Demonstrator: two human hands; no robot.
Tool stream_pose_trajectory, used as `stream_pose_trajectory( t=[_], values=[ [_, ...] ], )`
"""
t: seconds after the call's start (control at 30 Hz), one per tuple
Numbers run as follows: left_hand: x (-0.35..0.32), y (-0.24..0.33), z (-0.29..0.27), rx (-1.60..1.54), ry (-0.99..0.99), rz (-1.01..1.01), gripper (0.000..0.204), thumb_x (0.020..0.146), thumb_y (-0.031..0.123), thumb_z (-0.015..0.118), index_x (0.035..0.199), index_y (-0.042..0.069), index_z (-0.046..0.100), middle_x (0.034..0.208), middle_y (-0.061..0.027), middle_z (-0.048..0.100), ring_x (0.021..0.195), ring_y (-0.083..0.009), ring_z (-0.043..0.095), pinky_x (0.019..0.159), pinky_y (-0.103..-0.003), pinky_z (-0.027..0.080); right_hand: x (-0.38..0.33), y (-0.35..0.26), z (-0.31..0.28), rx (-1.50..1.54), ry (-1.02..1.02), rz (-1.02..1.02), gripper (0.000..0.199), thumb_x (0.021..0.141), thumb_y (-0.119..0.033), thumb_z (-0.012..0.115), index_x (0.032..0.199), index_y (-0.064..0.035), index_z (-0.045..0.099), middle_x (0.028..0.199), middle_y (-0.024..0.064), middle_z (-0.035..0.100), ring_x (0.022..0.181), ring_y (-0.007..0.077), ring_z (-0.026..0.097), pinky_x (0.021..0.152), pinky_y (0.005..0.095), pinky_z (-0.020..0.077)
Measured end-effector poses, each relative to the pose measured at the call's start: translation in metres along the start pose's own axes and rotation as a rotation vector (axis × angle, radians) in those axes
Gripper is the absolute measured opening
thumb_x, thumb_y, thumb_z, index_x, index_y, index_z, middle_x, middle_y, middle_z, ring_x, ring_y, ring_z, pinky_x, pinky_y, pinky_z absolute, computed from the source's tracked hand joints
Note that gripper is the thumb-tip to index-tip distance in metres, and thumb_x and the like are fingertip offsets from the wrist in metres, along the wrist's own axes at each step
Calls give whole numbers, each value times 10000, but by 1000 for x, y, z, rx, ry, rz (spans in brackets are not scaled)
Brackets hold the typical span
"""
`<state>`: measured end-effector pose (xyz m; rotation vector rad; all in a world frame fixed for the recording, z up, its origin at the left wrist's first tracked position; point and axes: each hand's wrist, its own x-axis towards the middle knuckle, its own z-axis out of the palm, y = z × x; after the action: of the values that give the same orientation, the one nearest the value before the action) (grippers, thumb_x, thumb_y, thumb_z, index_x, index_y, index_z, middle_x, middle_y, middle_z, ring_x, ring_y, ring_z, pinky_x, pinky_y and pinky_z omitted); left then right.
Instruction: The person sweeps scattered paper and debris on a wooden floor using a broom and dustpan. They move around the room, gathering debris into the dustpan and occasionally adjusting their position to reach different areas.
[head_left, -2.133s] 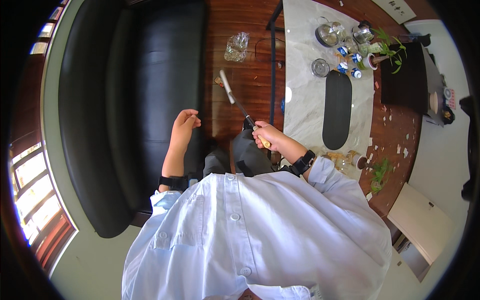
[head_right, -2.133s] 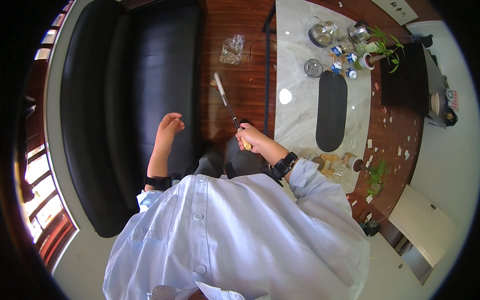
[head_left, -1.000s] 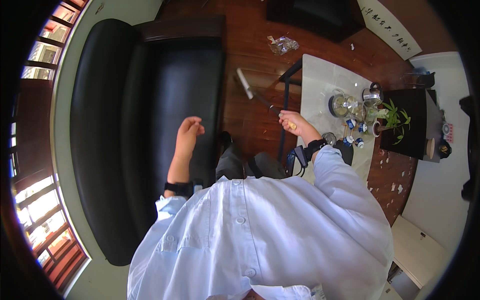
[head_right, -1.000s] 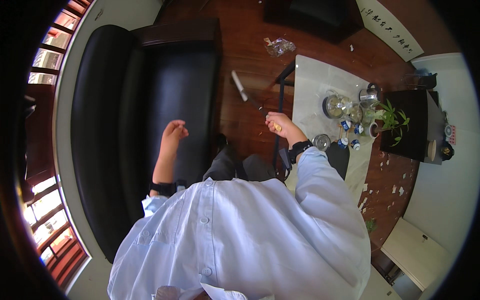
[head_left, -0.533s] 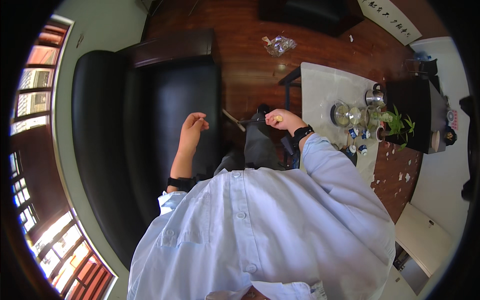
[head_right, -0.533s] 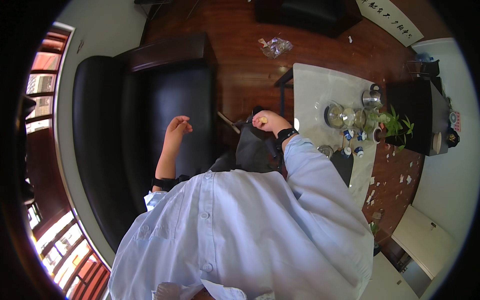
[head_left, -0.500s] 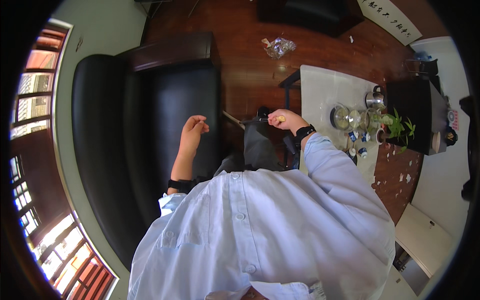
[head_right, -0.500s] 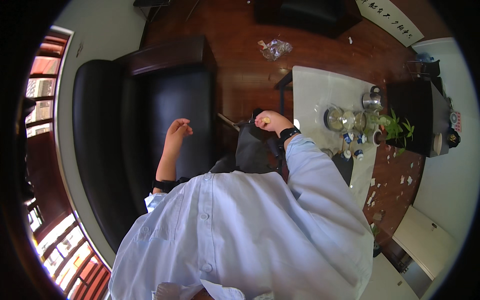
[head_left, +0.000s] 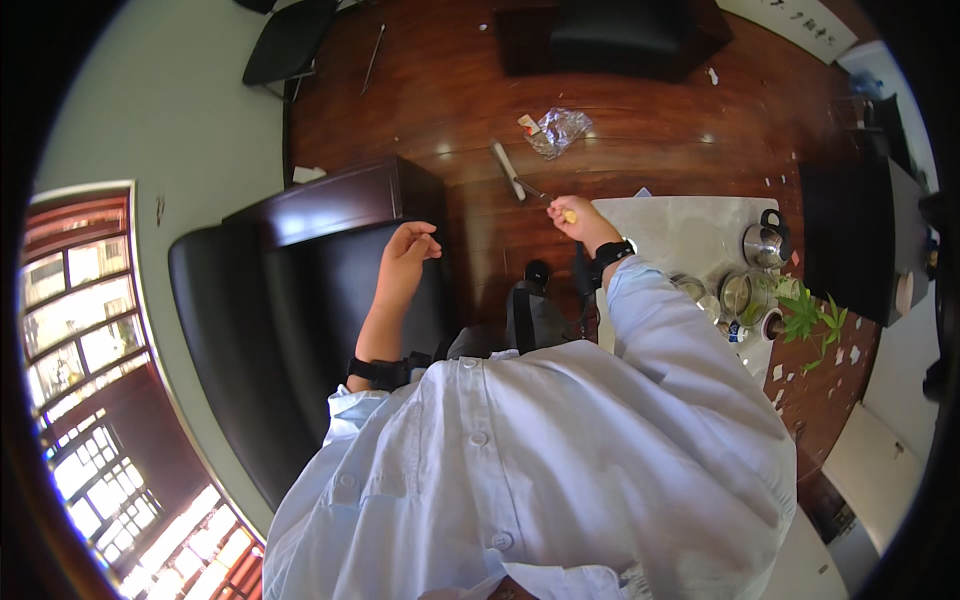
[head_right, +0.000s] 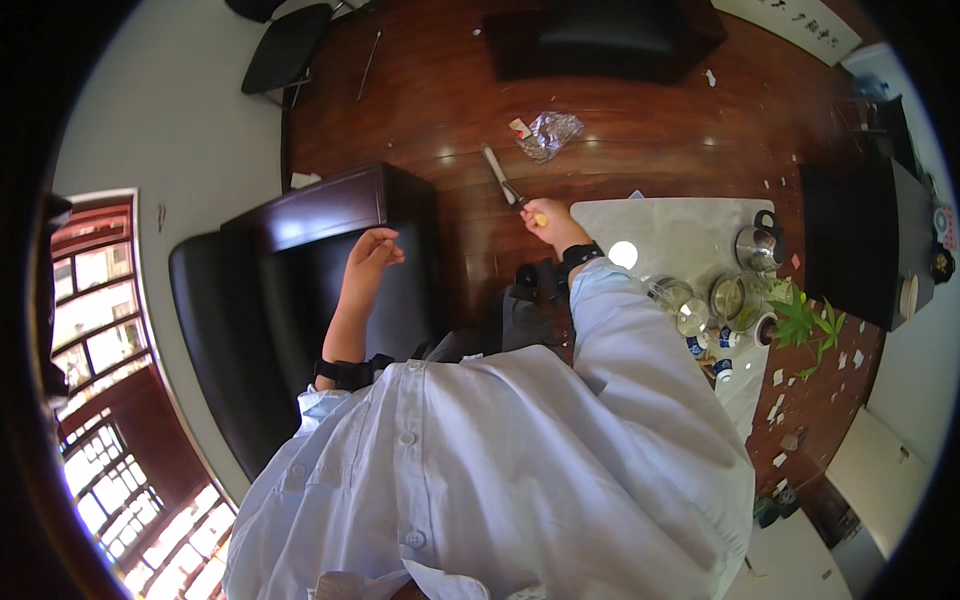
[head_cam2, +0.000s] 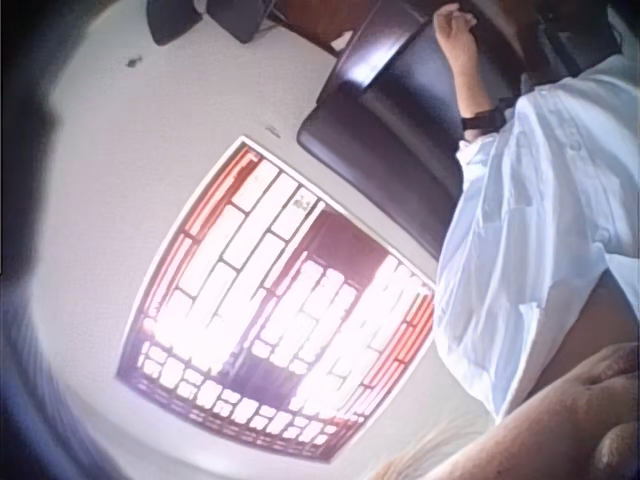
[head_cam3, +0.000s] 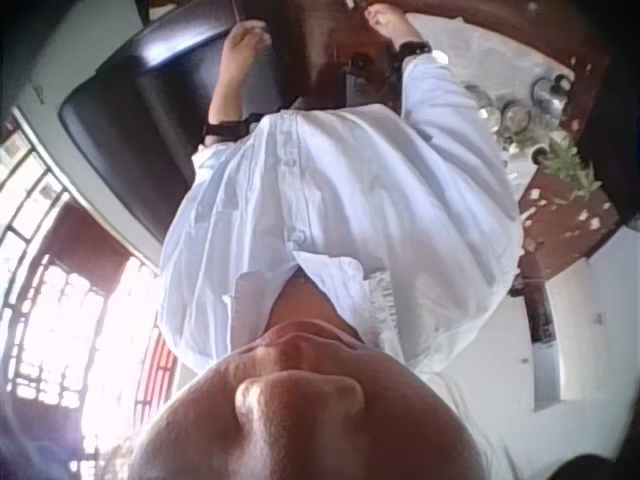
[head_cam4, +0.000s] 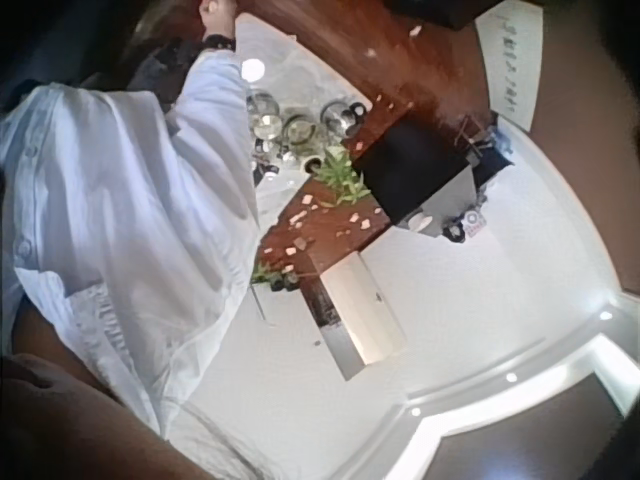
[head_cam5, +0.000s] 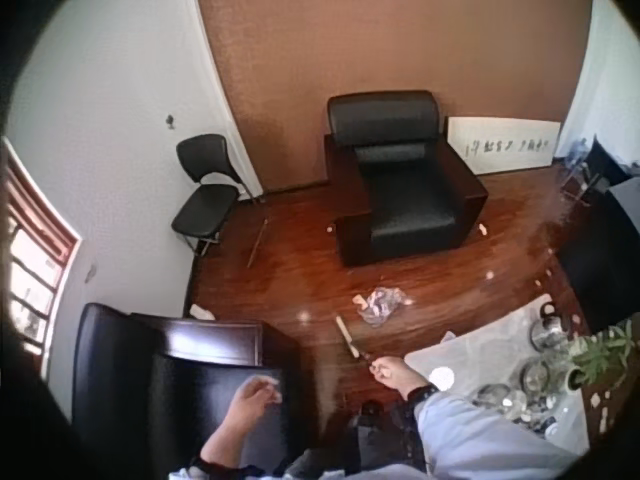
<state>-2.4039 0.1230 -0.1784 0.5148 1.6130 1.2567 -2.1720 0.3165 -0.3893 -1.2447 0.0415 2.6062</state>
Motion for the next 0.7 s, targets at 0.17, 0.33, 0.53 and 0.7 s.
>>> stream_pose_trajectory(
  t=[0.17,0.33,0.53,0.7],
  values=[
    [70,28,37,106,-174,-7,143,845,77,416,952,26,497,751,-37,523,710,-120,523,695,-230,428,-11,8,28,-333,254,-227,80,683,13,476,700,-55,439,580,66,476,434,142,459,357,246,359],
    [165,51,79,207,-393,-60,153,846,100,405,952,33,493,755,-32,518,728,-115,518,701,-226,424,-56,-28,29,-101,213,-150,55,743,-39,492,716,-49,445,595,40,474,442,104,458,358,196,357],
    [268,63,169,300,-955,-121,143,829,73,424,943,24,495,757,-42,515,707,-104,510,668,-212,428,-76,-16,41,131,266,-247,90,776,-80,500,722,-32,446,594,38,479,434,91,456,342,183,347],
    [263,52,236,546,-1425,-100,141,828,52,406,931,7,492,756,-46,515,696,-105,510,646,-216,437,-62,61,74,618,339,-344,98,768,-63,490,685,-31,450,538,35,479,412,102,460,348,209,369]
  ],
)
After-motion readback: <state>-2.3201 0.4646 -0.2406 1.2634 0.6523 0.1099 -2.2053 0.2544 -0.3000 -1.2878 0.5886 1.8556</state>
